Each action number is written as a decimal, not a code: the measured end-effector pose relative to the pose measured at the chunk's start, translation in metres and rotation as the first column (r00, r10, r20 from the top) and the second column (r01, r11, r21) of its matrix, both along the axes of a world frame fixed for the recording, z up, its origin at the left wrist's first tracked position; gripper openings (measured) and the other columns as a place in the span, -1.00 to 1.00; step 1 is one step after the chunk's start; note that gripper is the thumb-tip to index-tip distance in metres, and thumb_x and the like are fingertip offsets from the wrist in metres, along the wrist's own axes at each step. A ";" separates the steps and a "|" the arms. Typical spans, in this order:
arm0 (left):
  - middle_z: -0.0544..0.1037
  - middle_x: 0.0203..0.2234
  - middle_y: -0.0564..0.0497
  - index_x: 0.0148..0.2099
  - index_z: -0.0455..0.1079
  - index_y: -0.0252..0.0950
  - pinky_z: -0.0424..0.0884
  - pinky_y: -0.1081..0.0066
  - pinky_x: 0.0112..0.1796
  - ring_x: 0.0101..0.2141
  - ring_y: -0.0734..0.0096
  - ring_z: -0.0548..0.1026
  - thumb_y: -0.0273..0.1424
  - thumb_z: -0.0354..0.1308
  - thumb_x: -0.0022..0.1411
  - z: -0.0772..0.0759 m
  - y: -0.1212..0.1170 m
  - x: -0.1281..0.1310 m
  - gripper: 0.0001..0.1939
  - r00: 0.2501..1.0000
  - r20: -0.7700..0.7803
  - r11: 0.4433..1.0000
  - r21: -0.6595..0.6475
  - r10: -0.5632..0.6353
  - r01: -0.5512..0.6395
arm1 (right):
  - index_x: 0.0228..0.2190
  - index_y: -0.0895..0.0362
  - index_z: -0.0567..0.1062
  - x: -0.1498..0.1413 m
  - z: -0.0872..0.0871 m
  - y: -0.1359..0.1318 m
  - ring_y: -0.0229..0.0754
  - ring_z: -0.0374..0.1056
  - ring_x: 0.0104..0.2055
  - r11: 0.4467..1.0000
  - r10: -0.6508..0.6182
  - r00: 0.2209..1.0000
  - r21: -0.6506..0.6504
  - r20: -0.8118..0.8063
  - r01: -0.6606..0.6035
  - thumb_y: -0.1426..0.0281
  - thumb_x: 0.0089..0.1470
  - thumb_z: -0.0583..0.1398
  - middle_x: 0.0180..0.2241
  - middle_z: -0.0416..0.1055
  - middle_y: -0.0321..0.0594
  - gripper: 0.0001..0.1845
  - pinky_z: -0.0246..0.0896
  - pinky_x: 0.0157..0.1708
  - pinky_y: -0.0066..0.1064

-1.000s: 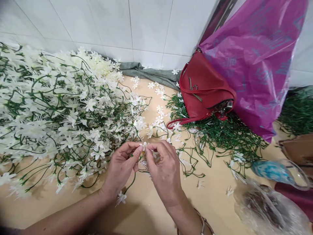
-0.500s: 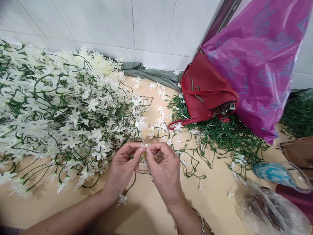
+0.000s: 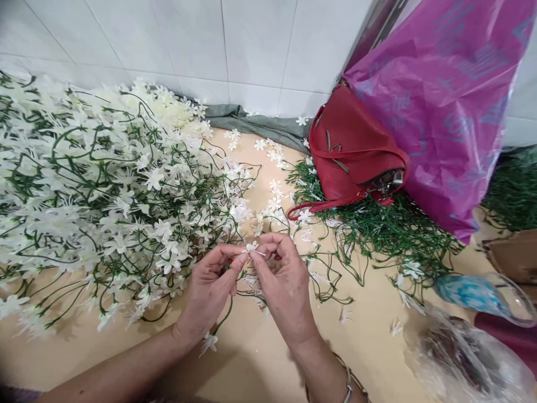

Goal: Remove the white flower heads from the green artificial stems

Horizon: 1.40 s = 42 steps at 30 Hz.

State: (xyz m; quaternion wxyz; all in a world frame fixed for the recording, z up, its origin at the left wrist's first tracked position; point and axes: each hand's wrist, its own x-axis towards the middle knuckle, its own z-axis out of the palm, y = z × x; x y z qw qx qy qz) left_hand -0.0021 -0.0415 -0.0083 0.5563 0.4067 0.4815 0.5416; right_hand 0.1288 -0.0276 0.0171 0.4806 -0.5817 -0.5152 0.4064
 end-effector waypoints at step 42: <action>0.68 -0.38 0.03 -0.20 0.64 -0.27 0.59 0.49 -0.25 -0.37 0.48 0.63 -0.33 0.38 0.25 0.003 0.014 -0.012 -0.88 0.987 0.111 0.993 -0.025 -0.116 0.119 | -0.41 0.10 0.63 0.031 0.000 0.015 -0.33 0.24 -0.42 0.907 0.095 0.808 -0.284 -0.582 -0.311 0.20 -0.14 0.56 -0.48 0.42 -0.35 -0.67 0.15 -0.36 -0.49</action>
